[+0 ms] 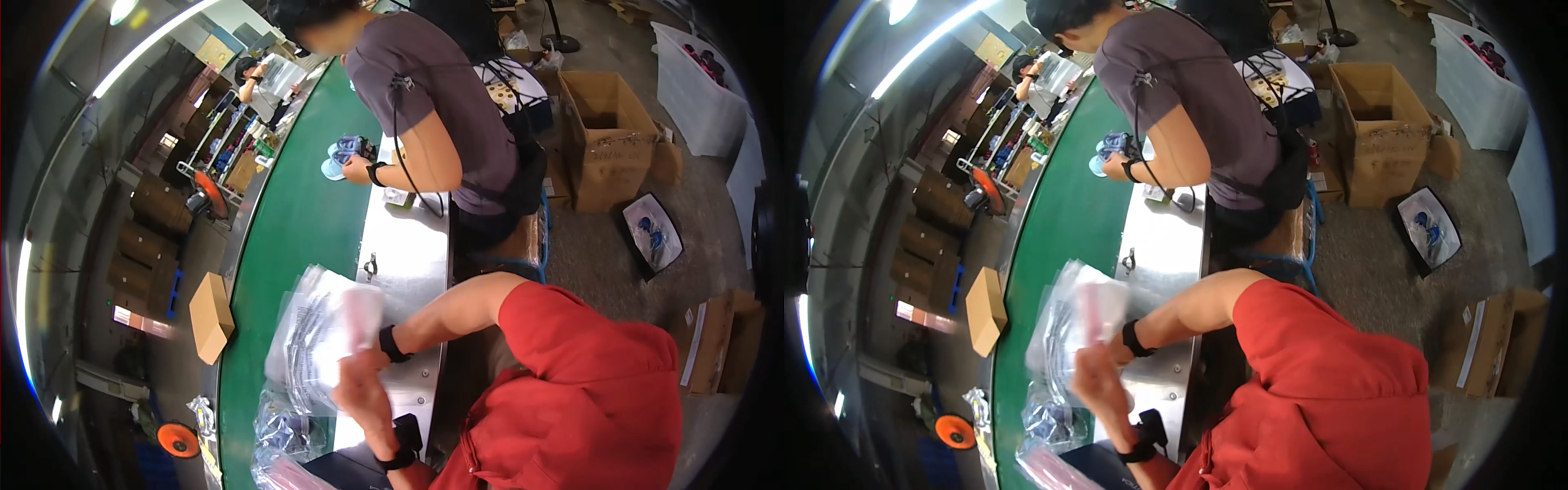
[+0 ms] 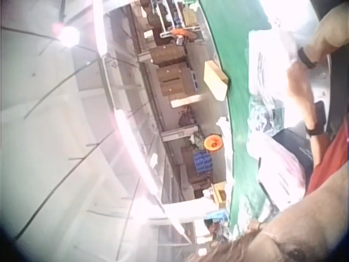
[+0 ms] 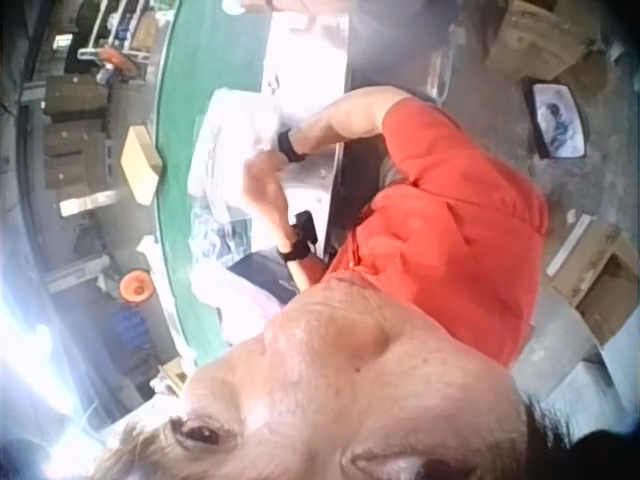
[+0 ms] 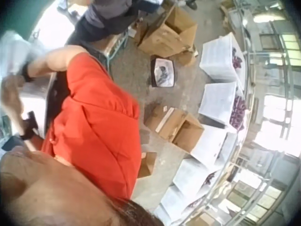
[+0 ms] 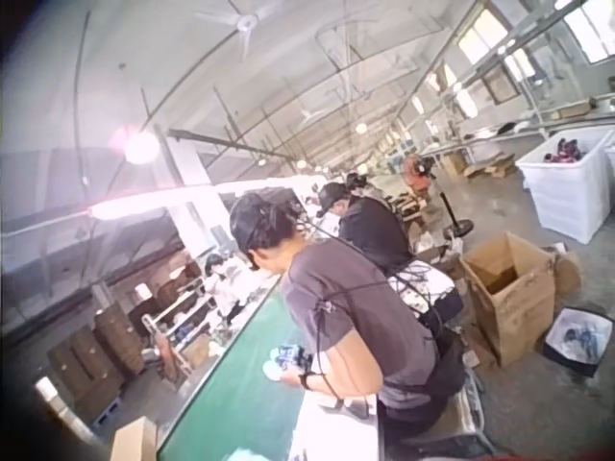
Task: The person places sneakers into clear plastic bags on a green conveyor belt. They seal the bags and move them down the line while other workers handle shoes nearby. The task involves repetitive pick-and-place actions with plastic packaging and footwear.
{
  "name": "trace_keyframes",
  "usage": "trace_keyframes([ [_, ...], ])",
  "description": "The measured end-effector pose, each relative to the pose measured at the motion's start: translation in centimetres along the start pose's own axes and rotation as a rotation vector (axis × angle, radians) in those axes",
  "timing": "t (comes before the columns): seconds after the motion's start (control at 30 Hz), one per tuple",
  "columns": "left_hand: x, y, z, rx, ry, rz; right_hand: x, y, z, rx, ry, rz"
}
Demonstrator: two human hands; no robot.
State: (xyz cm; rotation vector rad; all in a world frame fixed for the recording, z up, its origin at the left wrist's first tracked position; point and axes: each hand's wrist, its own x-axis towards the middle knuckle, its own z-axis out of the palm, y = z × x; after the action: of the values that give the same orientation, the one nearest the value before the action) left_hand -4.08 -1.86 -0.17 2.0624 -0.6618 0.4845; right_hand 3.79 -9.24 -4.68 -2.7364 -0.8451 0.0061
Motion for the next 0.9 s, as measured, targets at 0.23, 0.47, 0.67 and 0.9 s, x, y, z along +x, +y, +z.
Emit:
trace_keyframes([
  [0.23, 2.8, 0.2, -2.4, 0.022, 0.183, -0.144, 7.8, 1.3, 1.8, 0.024, 0.17, -0.058],
  [0.47, 2.6, -4.4, -4.0, -0.06, 0.358, -0.282, 16.4, -0.4, 6.3, 0.11, 0.378, -0.234],
  [0.67, 1.8, -8.3, -3.1, -0.653, 0.583, -0.502, 14.3, 3.3, 6.4, 0.196, 0.594, -0.227],
  [0.9, 1.1, -11.3, -0.8, -0.882, 0.574, -0.56, 6.6, 7.0, 3.3, 1.246, 0.13, -0.073],
])
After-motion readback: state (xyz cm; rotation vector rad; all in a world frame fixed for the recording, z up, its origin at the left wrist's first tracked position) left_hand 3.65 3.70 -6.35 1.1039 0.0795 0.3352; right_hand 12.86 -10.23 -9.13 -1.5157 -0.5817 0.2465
